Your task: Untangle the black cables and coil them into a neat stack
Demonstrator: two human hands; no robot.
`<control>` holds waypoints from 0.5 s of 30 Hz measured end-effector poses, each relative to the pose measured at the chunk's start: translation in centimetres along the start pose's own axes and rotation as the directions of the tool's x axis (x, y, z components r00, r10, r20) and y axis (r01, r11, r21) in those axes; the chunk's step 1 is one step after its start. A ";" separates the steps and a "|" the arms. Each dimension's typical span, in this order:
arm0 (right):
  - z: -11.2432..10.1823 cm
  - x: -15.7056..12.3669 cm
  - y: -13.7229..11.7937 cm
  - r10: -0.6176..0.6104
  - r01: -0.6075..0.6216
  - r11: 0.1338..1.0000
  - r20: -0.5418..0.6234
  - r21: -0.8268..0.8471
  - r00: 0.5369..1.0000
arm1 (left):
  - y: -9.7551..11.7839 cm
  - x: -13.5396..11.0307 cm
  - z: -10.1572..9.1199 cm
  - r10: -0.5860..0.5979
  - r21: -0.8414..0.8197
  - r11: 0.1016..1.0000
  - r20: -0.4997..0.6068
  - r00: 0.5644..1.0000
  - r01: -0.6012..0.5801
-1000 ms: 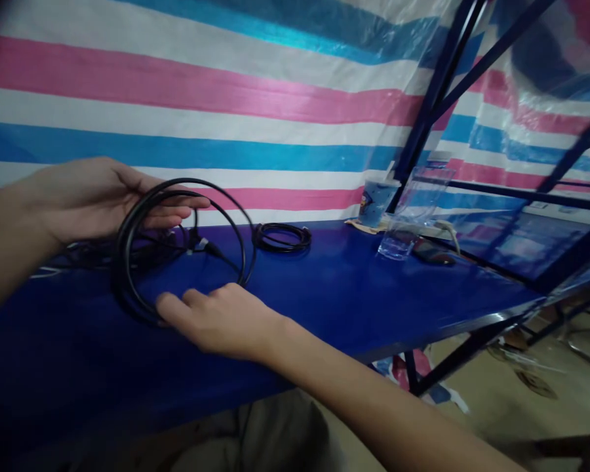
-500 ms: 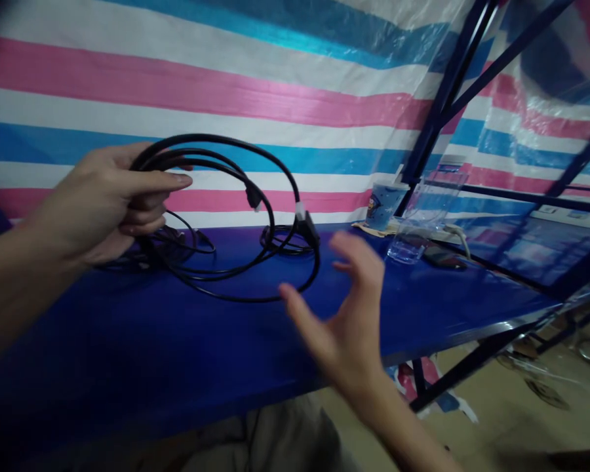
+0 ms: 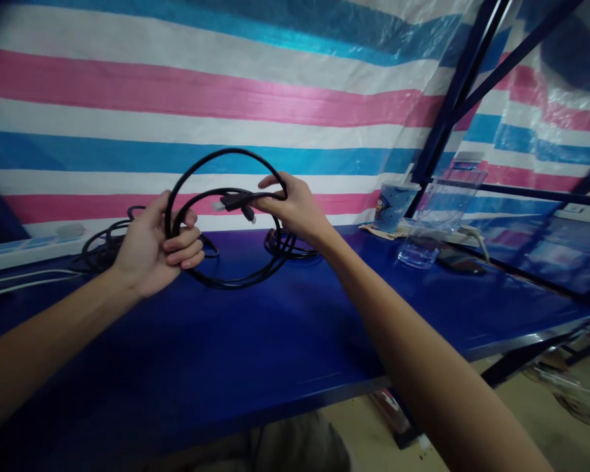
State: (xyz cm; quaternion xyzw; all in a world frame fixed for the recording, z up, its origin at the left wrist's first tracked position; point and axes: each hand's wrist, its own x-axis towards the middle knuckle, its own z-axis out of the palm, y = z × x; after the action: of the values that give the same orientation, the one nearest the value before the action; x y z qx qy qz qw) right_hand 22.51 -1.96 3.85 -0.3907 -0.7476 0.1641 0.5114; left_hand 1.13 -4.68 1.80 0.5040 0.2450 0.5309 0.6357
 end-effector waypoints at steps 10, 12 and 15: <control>0.7 -1.9 3.3 -0.081 0.088 0.989 0.070 -0.118 0.994 | -1.4 0.1 0.2 0.353 0.364 0.873 -0.015 0.936 -0.323; 0.7 -2.1 2.8 -0.106 0.104 0.988 -0.014 -0.112 0.994 | -1.7 0.1 -0.3 0.382 0.555 0.759 0.044 0.923 -0.340; 0.4 -2.2 1.9 -0.155 0.142 0.982 -0.100 -0.124 0.983 | -2.4 0.0 -0.9 0.186 0.702 0.667 0.169 0.968 -0.250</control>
State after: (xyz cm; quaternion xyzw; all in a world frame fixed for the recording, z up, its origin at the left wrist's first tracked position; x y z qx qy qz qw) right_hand 23.31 -2.35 1.10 -0.3713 -0.7538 0.0597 0.5389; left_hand 1.37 -4.20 -0.69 0.7589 0.3441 0.4437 0.3298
